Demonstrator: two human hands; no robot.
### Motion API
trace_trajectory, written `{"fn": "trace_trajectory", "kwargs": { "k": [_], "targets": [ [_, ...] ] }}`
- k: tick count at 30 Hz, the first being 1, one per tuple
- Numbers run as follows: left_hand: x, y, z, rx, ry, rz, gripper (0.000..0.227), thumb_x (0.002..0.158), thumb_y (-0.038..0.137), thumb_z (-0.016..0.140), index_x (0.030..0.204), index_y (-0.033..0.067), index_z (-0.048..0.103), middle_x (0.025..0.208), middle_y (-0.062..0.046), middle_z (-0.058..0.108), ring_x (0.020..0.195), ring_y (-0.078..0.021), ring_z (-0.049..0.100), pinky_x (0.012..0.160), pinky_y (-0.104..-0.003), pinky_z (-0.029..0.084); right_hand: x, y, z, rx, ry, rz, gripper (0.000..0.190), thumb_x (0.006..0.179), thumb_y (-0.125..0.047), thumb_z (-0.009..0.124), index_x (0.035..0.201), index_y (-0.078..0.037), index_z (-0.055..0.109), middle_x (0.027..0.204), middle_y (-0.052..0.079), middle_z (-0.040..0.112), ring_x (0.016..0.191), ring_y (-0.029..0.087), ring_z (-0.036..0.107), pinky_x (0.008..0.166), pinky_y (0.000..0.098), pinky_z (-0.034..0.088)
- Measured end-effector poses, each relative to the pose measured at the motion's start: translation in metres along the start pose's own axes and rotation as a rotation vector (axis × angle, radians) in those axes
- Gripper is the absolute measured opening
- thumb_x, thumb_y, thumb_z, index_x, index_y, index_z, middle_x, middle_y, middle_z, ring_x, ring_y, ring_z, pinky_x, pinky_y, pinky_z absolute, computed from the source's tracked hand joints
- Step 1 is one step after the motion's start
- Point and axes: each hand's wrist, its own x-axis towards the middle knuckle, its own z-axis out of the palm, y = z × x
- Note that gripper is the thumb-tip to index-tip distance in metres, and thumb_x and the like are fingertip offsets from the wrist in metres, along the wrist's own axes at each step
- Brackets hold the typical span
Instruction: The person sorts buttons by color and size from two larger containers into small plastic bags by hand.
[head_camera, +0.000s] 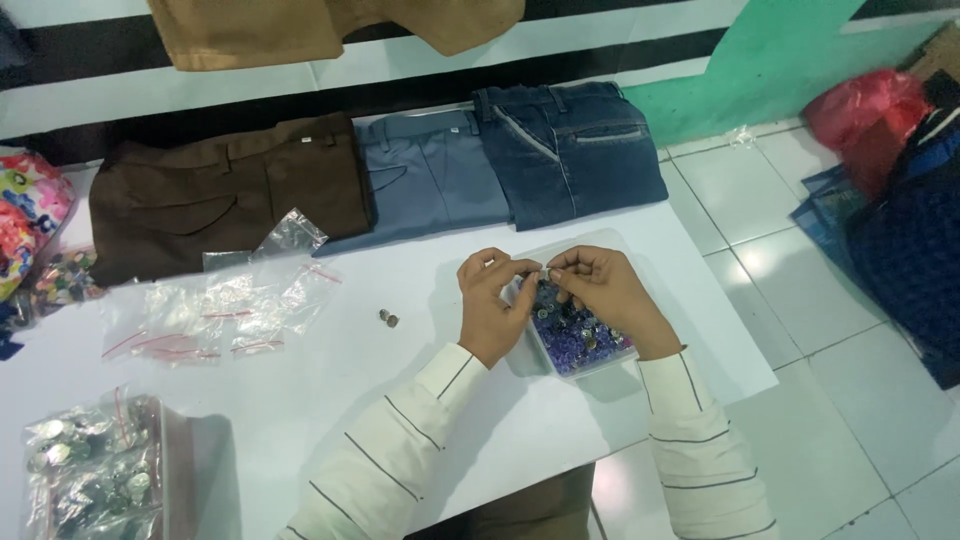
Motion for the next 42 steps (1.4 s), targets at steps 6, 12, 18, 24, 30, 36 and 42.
{"fn": "trace_trajectory", "kwargs": {
  "k": [6,12,18,24,30,36,42],
  "targets": [
    [-0.007,-0.001,-0.007,-0.052,0.022,-0.034,0.010,0.097,0.023,0.066,0.102,0.0188,0.074,0.087,-0.001,0.071,0.111,-0.0204,0.053,0.112,-0.048,0.023,-0.007,-0.011,0.013,-0.016,0.033,-0.082,0.020,0.092,-0.001,0.067,0.109,0.008,0.069,0.080,0.017,0.067,0.066,0.019,0.069,0.049,0.0220,0.052],
    [-0.015,0.004,-0.027,-0.057,0.082,-0.048,0.009,0.097,0.020,0.067,0.101,0.0203,0.075,0.087,0.001,0.073,0.108,-0.0185,0.056,0.110,-0.046,0.028,-0.026,-0.041,0.038,-0.052,0.039,-0.128,0.017,0.092,-0.002,0.067,0.106,0.006,0.071,0.066,0.015,0.067,0.051,0.013,0.061,0.045,0.0222,0.048],
    [-0.027,-0.006,-0.050,-0.072,0.165,-0.118,0.009,0.096,0.016,0.069,0.100,0.0195,0.076,0.084,0.001,0.073,0.104,-0.0179,0.058,0.109,-0.045,0.031,-0.033,-0.055,0.072,-0.044,0.023,-0.188,0.016,0.089,0.001,0.068,0.103,0.008,0.071,0.062,0.016,0.067,0.048,0.013,0.061,0.044,0.0216,0.048],
    [-0.044,0.001,-0.102,0.022,0.211,-0.167,0.008,0.094,0.016,0.070,0.098,0.0205,0.075,0.086,0.001,0.074,0.101,-0.0178,0.059,0.104,-0.042,0.036,-0.031,-0.059,0.117,-0.114,0.024,-0.216,0.011,0.090,-0.002,0.067,0.098,0.003,0.073,0.064,0.015,0.070,0.050,0.012,0.060,0.047,0.0220,0.047],
    [-0.069,-0.009,-0.175,0.339,0.174,-0.344,0.009,0.092,0.018,0.069,0.098,0.0171,0.075,0.087,-0.002,0.073,0.105,-0.0241,0.060,0.104,-0.045,0.034,-0.026,-0.035,0.159,-0.219,-0.040,-0.091,0.013,0.090,-0.004,0.066,0.099,-0.002,0.074,0.081,0.015,0.073,0.067,0.018,0.069,0.053,0.0275,0.054],
    [-0.075,-0.009,-0.190,0.543,0.035,-0.454,0.010,0.094,0.017,0.066,0.098,0.0162,0.075,0.096,-0.005,0.072,0.116,-0.0271,0.053,0.110,-0.049,0.023,-0.018,-0.023,0.185,-0.343,-0.128,-0.106,0.014,0.092,-0.007,0.065,0.103,-0.003,0.073,0.085,0.014,0.073,0.073,0.019,0.068,0.062,0.0303,0.053],
    [-0.070,-0.018,-0.174,0.625,-0.021,-0.430,0.010,0.093,0.017,0.068,0.097,0.0136,0.076,0.101,-0.008,0.067,0.119,-0.0282,0.047,0.112,-0.052,0.015,-0.008,-0.004,0.193,-0.417,-0.119,-0.131,0.014,0.093,-0.009,0.065,0.104,-0.005,0.073,0.082,0.013,0.072,0.072,0.019,0.066,0.062,0.0299,0.052]
  ]
}}
